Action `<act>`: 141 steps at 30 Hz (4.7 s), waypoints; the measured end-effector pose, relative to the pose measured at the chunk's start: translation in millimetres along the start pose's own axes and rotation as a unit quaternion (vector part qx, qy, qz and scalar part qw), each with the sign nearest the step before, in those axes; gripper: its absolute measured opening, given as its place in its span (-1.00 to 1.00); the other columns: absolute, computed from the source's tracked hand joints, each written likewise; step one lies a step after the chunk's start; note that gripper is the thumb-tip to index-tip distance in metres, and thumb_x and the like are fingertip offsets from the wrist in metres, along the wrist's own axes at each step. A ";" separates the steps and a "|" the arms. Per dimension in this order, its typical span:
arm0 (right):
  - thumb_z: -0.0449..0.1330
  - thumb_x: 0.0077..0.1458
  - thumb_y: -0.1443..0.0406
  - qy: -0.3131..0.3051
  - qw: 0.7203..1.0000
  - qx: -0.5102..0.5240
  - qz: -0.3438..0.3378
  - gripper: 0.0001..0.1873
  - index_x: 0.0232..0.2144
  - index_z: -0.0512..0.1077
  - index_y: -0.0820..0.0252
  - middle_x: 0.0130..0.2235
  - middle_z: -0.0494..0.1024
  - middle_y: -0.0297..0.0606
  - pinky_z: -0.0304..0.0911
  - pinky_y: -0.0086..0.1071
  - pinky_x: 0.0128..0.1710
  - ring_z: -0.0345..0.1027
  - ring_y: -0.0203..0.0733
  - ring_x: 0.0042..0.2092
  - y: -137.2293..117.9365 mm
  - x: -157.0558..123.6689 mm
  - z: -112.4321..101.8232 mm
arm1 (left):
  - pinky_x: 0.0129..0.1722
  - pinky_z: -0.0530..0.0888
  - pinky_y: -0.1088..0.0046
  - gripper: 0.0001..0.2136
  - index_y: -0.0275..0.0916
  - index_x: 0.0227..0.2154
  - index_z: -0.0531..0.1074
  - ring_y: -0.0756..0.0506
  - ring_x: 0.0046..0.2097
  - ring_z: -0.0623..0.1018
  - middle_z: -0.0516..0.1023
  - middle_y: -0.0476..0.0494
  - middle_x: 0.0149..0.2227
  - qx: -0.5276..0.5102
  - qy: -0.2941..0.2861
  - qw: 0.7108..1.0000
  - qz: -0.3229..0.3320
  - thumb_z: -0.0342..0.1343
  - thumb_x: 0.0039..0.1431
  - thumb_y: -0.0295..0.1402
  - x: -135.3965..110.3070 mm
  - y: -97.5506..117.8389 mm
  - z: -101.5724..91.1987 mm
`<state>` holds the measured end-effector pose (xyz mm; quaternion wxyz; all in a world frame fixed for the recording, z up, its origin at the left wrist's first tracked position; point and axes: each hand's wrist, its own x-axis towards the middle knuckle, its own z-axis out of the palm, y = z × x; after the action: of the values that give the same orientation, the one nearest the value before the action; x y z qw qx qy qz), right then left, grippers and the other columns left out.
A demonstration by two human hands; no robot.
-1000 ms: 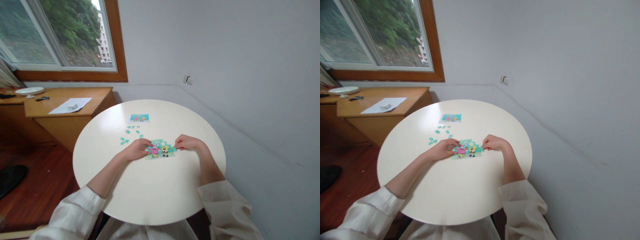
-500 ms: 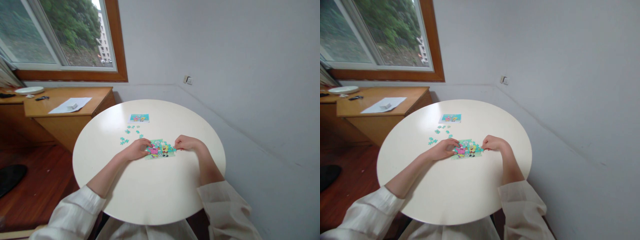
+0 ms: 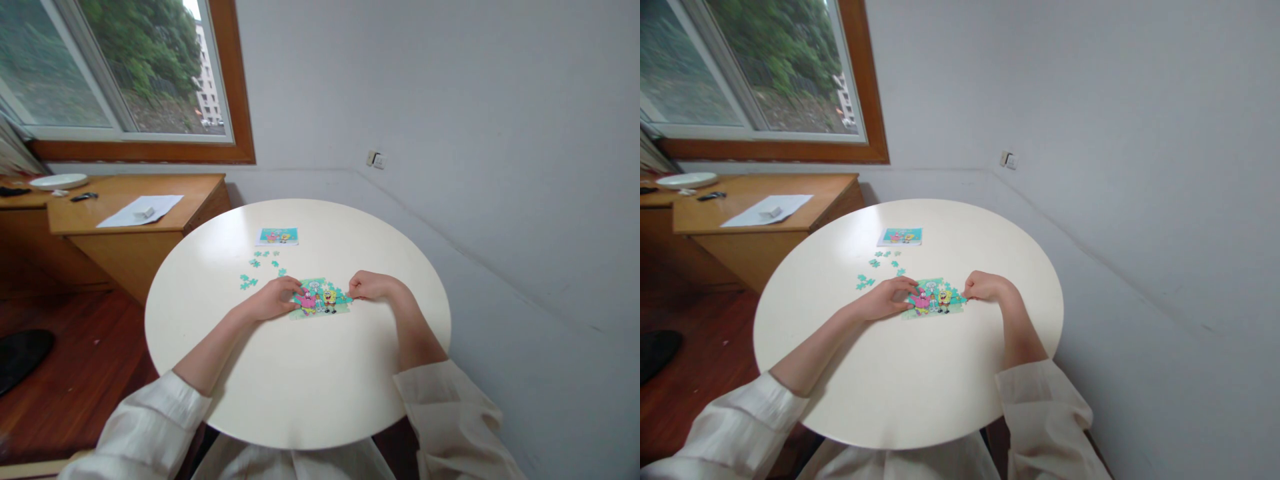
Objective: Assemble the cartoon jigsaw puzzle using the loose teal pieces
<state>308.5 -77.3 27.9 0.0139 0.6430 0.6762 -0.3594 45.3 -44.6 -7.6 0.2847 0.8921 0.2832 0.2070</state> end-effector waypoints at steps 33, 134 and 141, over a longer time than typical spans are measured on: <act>0.21 -0.27 0.17 0.014 0.991 0.127 -0.038 -0.72 -0.72 0.32 0.29 -0.70 0.28 -0.39 -0.01 -0.51 -0.59 0.07 -0.44 -0.60 14.6 6.8 3.4 | -0.02 0.33 0.36 -0.76 -0.21 -0.29 0.47 -0.12 -0.08 0.42 0.40 -0.22 -0.07 0.003 -0.006 1.000 0.002 0.11 -0.04 -0.24 0.1 -4.0 1.4; -0.04 -0.12 0.10 0.437 0.896 0.076 0.002 -0.63 -0.77 0.02 0.16 -0.71 0.02 -0.42 -0.13 -0.43 -0.55 -0.08 -0.36 -0.58 24.9 44.5 20.2 | -0.51 0.19 0.53 -0.86 -0.30 -0.52 0.40 0.06 -0.53 0.27 0.30 0.05 -0.61 -0.178 0.481 0.832 -0.212 0.01 -0.22 -0.44 -7.0 -46.4 -55.9; -0.04 -0.12 0.10 0.438 0.896 0.069 -0.009 -0.63 -0.77 0.01 0.16 -0.71 0.01 -0.43 -0.12 -0.43 -0.56 -0.07 -0.35 -0.59 25.9 45.5 20.7 | -0.51 0.19 0.53 -0.90 -0.29 -0.57 0.37 0.06 -0.53 0.26 0.31 0.05 -0.61 -0.195 0.484 0.824 -0.222 0.00 -0.24 -0.44 -7.1 -42.3 -57.8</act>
<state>314.3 -50.7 -21.4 -0.3316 0.7286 0.5929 -0.0872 -7.1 2.3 8.0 0.3173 0.5162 0.5284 0.5948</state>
